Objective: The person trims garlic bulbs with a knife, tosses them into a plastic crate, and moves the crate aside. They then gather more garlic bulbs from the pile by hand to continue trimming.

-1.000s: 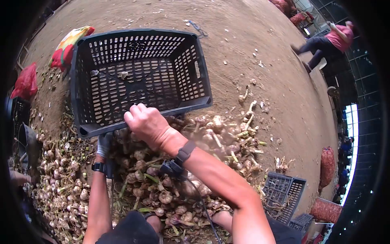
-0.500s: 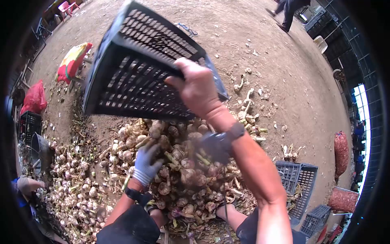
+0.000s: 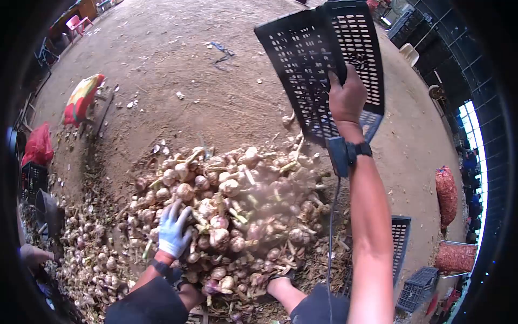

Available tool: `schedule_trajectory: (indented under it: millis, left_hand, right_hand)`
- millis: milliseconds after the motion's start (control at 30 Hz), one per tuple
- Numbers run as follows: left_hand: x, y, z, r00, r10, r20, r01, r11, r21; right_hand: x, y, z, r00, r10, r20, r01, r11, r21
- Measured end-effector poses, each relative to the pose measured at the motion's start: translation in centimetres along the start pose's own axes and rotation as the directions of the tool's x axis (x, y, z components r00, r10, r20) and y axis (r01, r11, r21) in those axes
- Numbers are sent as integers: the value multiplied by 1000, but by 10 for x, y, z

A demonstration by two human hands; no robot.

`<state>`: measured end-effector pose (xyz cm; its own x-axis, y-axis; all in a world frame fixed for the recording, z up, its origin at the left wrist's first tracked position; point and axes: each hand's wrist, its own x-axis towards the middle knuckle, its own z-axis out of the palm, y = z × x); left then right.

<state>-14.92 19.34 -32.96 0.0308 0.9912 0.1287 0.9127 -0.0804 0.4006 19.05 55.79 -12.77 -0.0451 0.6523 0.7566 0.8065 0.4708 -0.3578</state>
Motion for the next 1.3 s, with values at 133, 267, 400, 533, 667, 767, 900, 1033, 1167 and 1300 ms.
schedule_trajectory:
  millis: [133, 267, 400, 533, 667, 767, 900, 1033, 1167, 1300]
  left_hand:
    - [-6, 0, 1, 999, -27, 21, 26, 999, 27]
    - [-8, -2, 3, 997, -51, 59, 49, 998, 27]
    - [-13, -8, 10, 998, -62, 17, 61, 998, 12]
    - [-14, -11, 15, 998, -62, 11, 61, 997, 40]
    - [-17, -13, 18, 998, -62, 19, 62, 998, 14]
    - [-17, -12, 17, 998, -64, 3, 64, 998, 8]
    - [-19, -14, 20, 997, -70, -13, 70, 997, -9]
    - [-18, -13, 17, 996, -57, -63, 54, 998, -37]
    - [-18, -14, 14, 994, -50, -95, 44, 997, -59]
    - [-19, -18, 15, 987, -106, -121, 89, 987, -137]
  right_hand:
    - [-13, 79, 39, 980, -194, 36, 191, 888, -417]
    - [-64, 132, 84, 956, -15, 292, 200, 764, -613]
    - [-91, 142, 100, 899, 252, 357, 30, 780, -625]
    - [-93, 137, 86, 862, 134, 488, 158, 845, -510]
    - [-115, 120, 69, 809, 17, 587, 232, 909, -347]
    - [-130, 90, 55, 747, -167, 644, 314, 942, -119]
    - [-131, 27, 49, 661, -367, 655, 425, 902, 77]
    - [-96, -54, 61, 656, -496, 568, 503, 849, 161]
    - [-75, -108, 106, 670, -450, 591, 397, 889, 227]
    - [-58, -172, 143, 631, -529, 568, 435, 847, 305]
